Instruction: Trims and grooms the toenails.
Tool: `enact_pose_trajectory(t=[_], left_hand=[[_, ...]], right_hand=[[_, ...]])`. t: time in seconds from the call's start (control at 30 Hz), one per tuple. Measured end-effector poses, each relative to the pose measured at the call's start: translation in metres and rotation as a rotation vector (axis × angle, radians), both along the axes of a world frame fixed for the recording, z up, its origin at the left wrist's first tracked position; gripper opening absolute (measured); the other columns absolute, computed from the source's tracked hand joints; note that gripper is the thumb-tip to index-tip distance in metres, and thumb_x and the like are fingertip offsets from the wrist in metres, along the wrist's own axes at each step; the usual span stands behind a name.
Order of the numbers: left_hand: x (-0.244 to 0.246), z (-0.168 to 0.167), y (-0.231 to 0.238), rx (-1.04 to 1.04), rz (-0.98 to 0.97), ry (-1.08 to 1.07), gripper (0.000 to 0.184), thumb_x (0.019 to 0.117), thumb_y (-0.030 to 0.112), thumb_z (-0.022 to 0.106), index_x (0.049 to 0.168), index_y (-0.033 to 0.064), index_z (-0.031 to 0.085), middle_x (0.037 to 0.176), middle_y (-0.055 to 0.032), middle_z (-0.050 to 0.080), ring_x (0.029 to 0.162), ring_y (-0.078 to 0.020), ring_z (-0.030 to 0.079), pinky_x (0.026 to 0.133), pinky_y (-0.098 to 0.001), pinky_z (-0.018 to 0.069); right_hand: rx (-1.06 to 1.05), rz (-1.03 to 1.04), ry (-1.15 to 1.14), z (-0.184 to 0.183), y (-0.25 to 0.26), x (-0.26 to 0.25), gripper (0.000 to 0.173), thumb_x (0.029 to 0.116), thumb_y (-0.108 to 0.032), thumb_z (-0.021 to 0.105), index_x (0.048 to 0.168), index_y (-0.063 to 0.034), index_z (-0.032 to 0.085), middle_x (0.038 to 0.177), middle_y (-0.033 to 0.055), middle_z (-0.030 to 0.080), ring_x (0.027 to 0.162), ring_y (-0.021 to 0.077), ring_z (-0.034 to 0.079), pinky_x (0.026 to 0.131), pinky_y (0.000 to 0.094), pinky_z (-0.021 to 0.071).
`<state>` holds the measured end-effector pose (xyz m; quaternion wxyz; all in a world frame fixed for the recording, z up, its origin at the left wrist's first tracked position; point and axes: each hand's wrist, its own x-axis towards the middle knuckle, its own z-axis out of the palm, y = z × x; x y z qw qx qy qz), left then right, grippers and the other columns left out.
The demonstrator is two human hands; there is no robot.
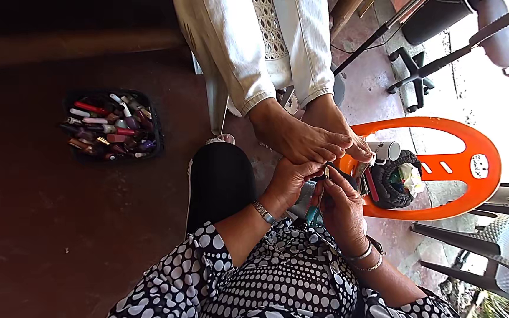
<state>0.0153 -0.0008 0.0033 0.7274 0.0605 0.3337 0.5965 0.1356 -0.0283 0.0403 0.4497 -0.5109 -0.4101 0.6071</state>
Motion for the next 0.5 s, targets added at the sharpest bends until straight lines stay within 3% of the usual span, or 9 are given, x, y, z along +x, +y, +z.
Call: enact_pose_trajectory(t=[0.5], left_hand=[[-0.0005,-0.0018,-0.0002,0.002,-0.005,-0.002,0.017,0.0918,-0.011,0.062,0.099,0.0047,0.063,0.085,-0.0052,0.072,0.074,-0.0111,0.070,0.075,-0.0258,0.0597]], right_hand=[[0.093,0.080,-0.161,0.0025,0.0032,0.0063,0.033,0.0999,0.005,0.047,0.128,0.0077,0.064,0.079,0.0059,0.074,0.060,0.0088,0.067,0.059,0.0226,0.0586]])
